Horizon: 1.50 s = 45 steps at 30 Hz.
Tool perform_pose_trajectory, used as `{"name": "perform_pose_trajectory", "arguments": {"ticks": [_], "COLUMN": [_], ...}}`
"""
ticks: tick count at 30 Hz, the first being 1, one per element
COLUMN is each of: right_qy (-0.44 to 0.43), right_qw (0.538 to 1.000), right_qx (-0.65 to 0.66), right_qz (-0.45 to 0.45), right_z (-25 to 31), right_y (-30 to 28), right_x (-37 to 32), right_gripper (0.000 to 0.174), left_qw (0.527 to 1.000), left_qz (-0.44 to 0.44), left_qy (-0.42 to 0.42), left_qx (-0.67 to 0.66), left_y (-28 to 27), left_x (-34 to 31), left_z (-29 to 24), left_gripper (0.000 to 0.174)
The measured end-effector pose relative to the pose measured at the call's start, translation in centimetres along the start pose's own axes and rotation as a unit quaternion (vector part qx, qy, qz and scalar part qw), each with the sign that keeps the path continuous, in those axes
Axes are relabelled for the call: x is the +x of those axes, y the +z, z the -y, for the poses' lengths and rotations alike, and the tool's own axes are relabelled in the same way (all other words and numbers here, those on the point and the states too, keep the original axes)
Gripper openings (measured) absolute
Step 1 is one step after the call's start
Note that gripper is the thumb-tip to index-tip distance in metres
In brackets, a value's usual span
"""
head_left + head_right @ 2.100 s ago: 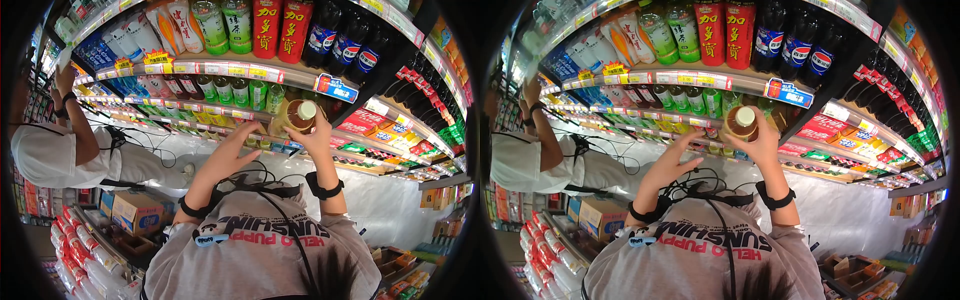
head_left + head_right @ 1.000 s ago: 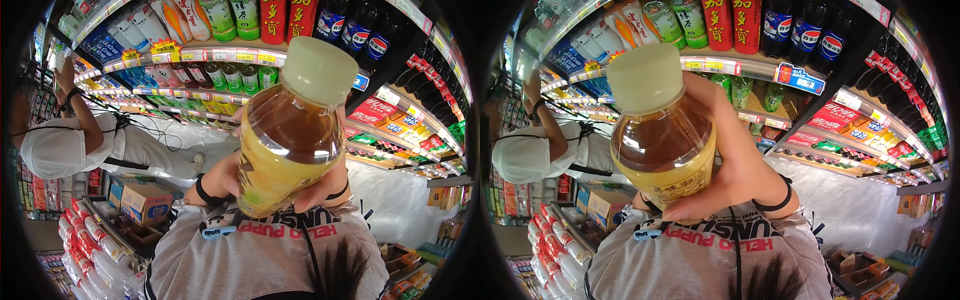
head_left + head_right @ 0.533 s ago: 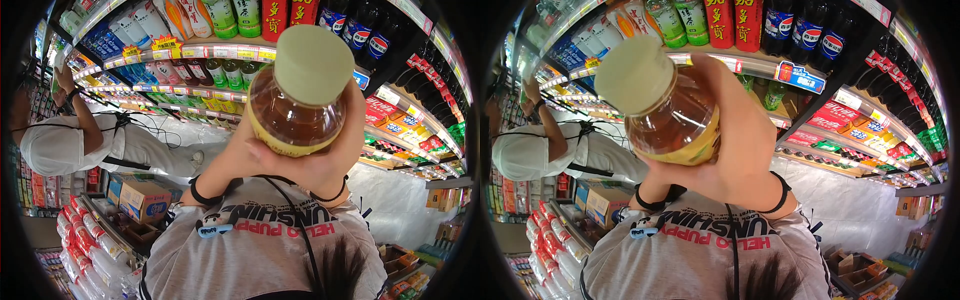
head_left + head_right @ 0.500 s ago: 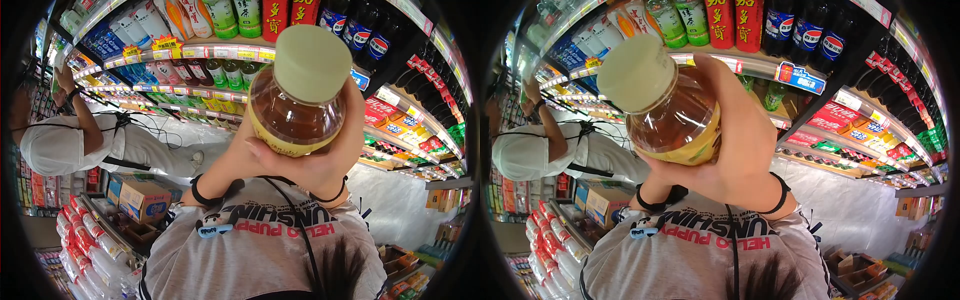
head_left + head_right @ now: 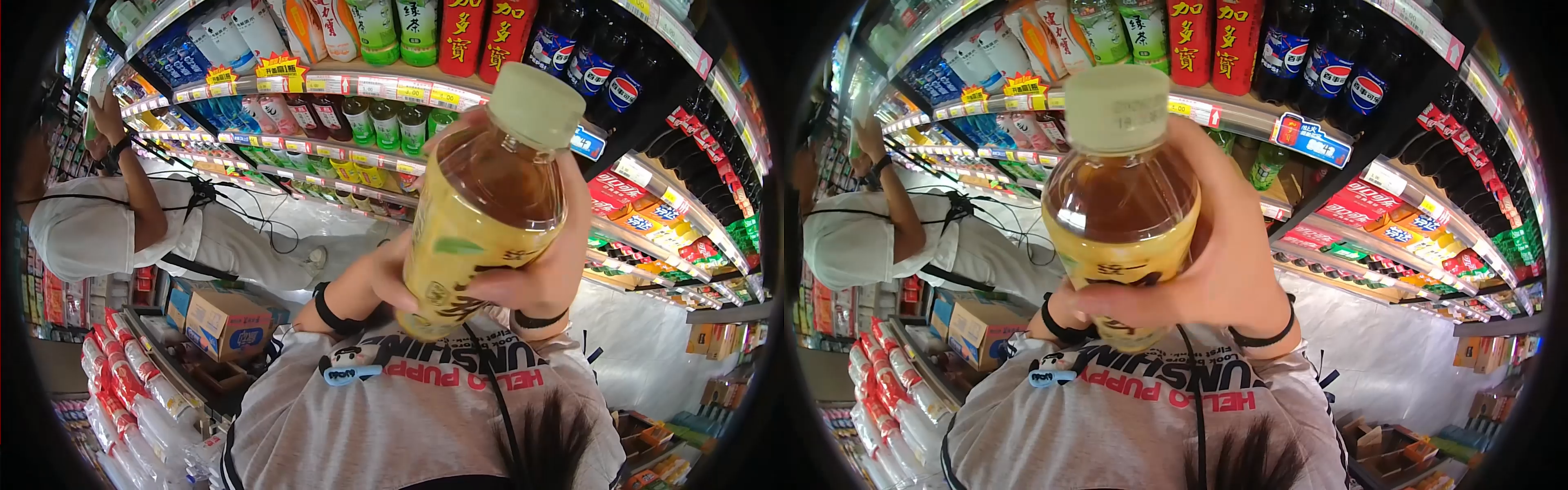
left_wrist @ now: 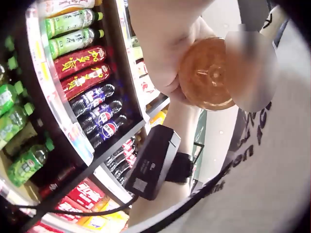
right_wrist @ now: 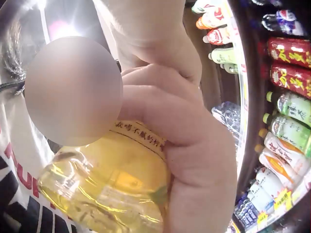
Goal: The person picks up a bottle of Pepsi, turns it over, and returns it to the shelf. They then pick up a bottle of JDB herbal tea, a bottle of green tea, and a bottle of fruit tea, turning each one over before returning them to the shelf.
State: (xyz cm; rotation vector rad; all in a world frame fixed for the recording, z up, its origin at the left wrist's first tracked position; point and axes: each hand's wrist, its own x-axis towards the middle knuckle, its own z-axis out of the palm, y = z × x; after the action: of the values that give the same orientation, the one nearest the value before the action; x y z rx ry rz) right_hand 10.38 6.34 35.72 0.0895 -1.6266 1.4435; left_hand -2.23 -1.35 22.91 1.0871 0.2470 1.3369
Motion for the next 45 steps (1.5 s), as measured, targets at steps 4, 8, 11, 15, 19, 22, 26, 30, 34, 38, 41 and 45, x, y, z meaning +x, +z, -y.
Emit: {"name": "perform_pose_trajectory", "arguments": {"ticks": [4, 8, 11, 15, 19, 22, 26, 30, 34, 38, 41, 45], "right_qy": [0.101, 0.018, 0.037, 0.051, -0.062, -0.088, -0.075, -0.044, -0.021, -0.003, -0.011, -0.006], "right_qw": [0.986, 0.971, 0.981, 0.996, 0.986, 0.974, 0.968, 0.968, 0.973, 0.982, 0.991, 0.994], "right_qx": [0.128, 0.217, 0.176, 0.050, -0.114, -0.167, -0.189, -0.178, -0.153, -0.103, -0.055, -0.067], "right_qz": [0.036, 0.093, 0.066, -0.060, -0.100, -0.125, -0.145, -0.173, -0.170, -0.157, -0.121, -0.088], "right_z": [-0.4, -2.9, -1.1, 0.2, 0.1, 0.2, 0.4, 0.5, 0.7, 1.0, 0.9, 1.1], "right_y": [0.0, -0.5, -0.5, 0.6, -0.2, -0.6, -0.8, -1.3, -1.5, -1.6, -1.8, -1.7], "right_x": [0.7, 0.9, 1.3, 0.7, 0.3, 0.1, -0.4, -0.6, -0.7, -0.8, -0.8, -1.1], "right_gripper": [0.096, 0.079, 0.078, 0.081, 0.080, 0.078, 0.074, 0.068, 0.065, 0.069, 0.075, 0.080], "left_qw": [0.994, 0.991, 0.991, 0.998, 0.932, 0.816, 0.790, 0.779, 0.887, 0.957, 0.975, 0.992], "left_qz": [0.017, 0.035, 0.028, -0.050, -0.172, -0.170, -0.212, -0.194, -0.163, -0.128, -0.074, -0.038], "left_qy": [-0.053, -0.055, -0.056, -0.030, 0.006, -0.020, 0.030, 0.079, 0.030, -0.069, -0.070, -0.077], "left_qx": [-0.097, -0.119, -0.117, -0.011, 0.319, 0.552, 0.574, 0.591, 0.431, 0.252, 0.197, 0.096], "left_y": [0.5, 0.7, 0.6, 1.3, 3.6, 5.0, 4.6, 5.0, 4.6, 4.7, 4.3, 3.6], "left_x": [-0.2, -0.3, 0.3, 1.7, 2.6, 3.0, 3.4, 3.9, 3.5, 2.8, 2.3, 2.9], "left_z": [-0.3, -0.6, -0.7, -2.8, -4.4, -4.6, -1.6, -2.0, -2.4, -2.8, -2.6, -2.2], "left_gripper": [0.094, 0.094, 0.094, 0.094, 0.094, 0.100, 0.100, 0.097, 0.095, 0.095, 0.094, 0.092]}}
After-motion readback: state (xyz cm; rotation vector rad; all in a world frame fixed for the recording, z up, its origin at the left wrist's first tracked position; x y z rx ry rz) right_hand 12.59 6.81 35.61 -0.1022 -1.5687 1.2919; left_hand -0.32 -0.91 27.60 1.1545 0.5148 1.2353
